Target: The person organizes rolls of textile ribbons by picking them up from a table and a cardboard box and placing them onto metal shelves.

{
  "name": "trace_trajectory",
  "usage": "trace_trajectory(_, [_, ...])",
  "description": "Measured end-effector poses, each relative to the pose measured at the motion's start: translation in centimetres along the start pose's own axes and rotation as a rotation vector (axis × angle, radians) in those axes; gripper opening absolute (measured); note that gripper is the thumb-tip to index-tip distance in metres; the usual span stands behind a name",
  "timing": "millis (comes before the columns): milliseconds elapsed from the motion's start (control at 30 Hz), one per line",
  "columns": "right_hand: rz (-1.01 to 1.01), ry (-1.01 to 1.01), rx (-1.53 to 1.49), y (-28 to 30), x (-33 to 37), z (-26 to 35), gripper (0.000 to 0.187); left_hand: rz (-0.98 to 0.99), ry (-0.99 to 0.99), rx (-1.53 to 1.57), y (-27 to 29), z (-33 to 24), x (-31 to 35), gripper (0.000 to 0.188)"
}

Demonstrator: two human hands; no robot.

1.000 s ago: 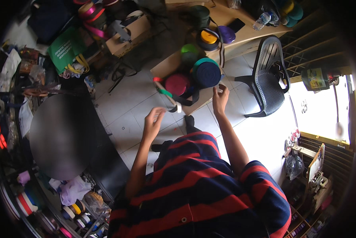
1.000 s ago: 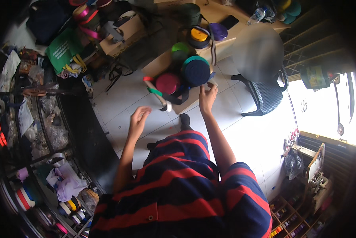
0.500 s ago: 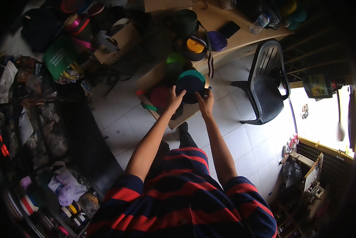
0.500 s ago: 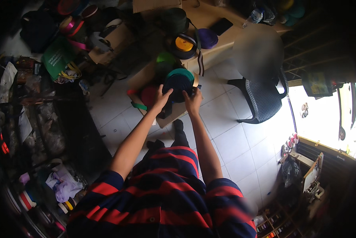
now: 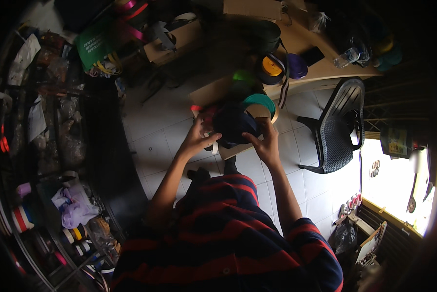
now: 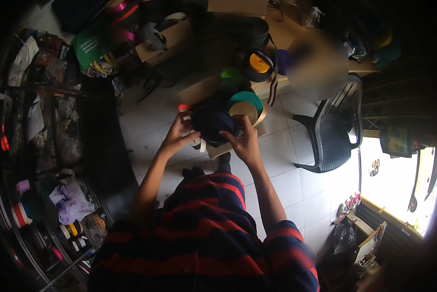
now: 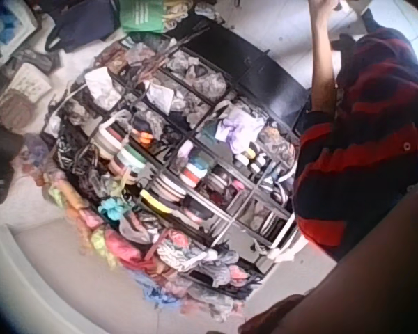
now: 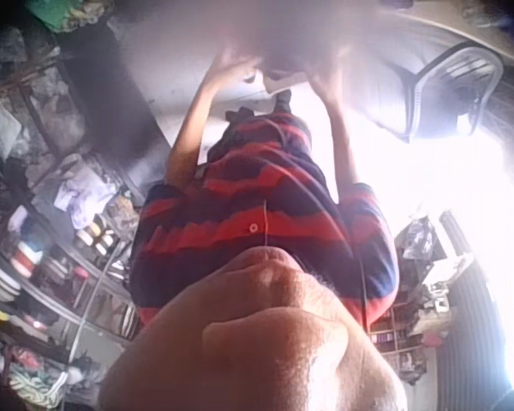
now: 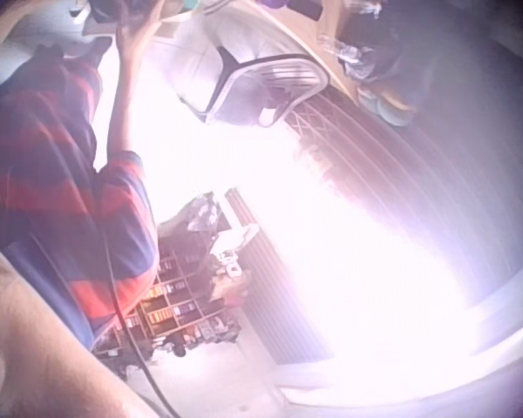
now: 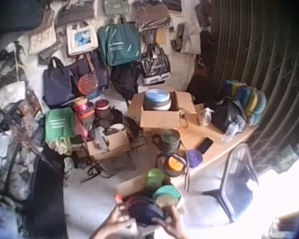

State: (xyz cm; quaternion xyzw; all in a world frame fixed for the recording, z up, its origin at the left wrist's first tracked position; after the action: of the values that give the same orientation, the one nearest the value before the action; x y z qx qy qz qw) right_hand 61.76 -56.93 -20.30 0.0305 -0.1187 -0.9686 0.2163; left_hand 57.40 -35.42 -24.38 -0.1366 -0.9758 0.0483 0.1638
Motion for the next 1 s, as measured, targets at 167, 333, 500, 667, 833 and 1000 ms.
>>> trace_trajectory(167, [0.33, 0.423, 0.381, -6.3, -2.2, 8.1, 0.046, -0.263, -0.381, -0.875, 1.9, -11.8, 8.7, 0.074])
trace_trajectory(333, [0.546, 0.584, 0.29, -14.2, -2.6, 15.2, 0.052, -0.252, -0.281, -0.972, 4.0, -13.8, 14.9, 0.055])
trace_trajectory(500, [0.622, 0.396, -0.068, -21.9, -2.5, 18.6, 0.053, -0.726, -0.513, -0.8, 8.2, -14.0, 24.2, 0.052])
trace_trajectory(667, [0.651, 0.317, -0.293, -31.2, -1.0, 21.7, 0.043, -0.952, -0.462, -0.282, 12.4, -9.5, 32.7, 0.034])
trace_trajectory(833, [0.828, 0.387, -0.103, -39.5, -0.4, 23.2, 0.025, -1.204, -0.485, -0.289, 16.0, -9.2, 42.7, 0.026])
trace_trajectory(1000, [0.812, 0.356, 0.432, -45.7, 2.2, 24.8, 0.035, -1.317, -0.481, -0.346, 18.0, -8.9, 52.0, 0.027])
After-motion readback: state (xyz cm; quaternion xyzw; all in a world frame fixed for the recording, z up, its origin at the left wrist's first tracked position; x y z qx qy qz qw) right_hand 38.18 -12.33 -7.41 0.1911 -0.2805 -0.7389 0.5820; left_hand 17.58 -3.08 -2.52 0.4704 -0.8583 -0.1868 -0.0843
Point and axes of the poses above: each hand's wrist, its own x-axis away from the middle knuckle, its own y-axis out of the back of the hand, z = x × y, the point moved 6 cm from there along -x, towards the middle knuckle, and after that the axes turned 11 degrees about z, right-handed, at the moved point
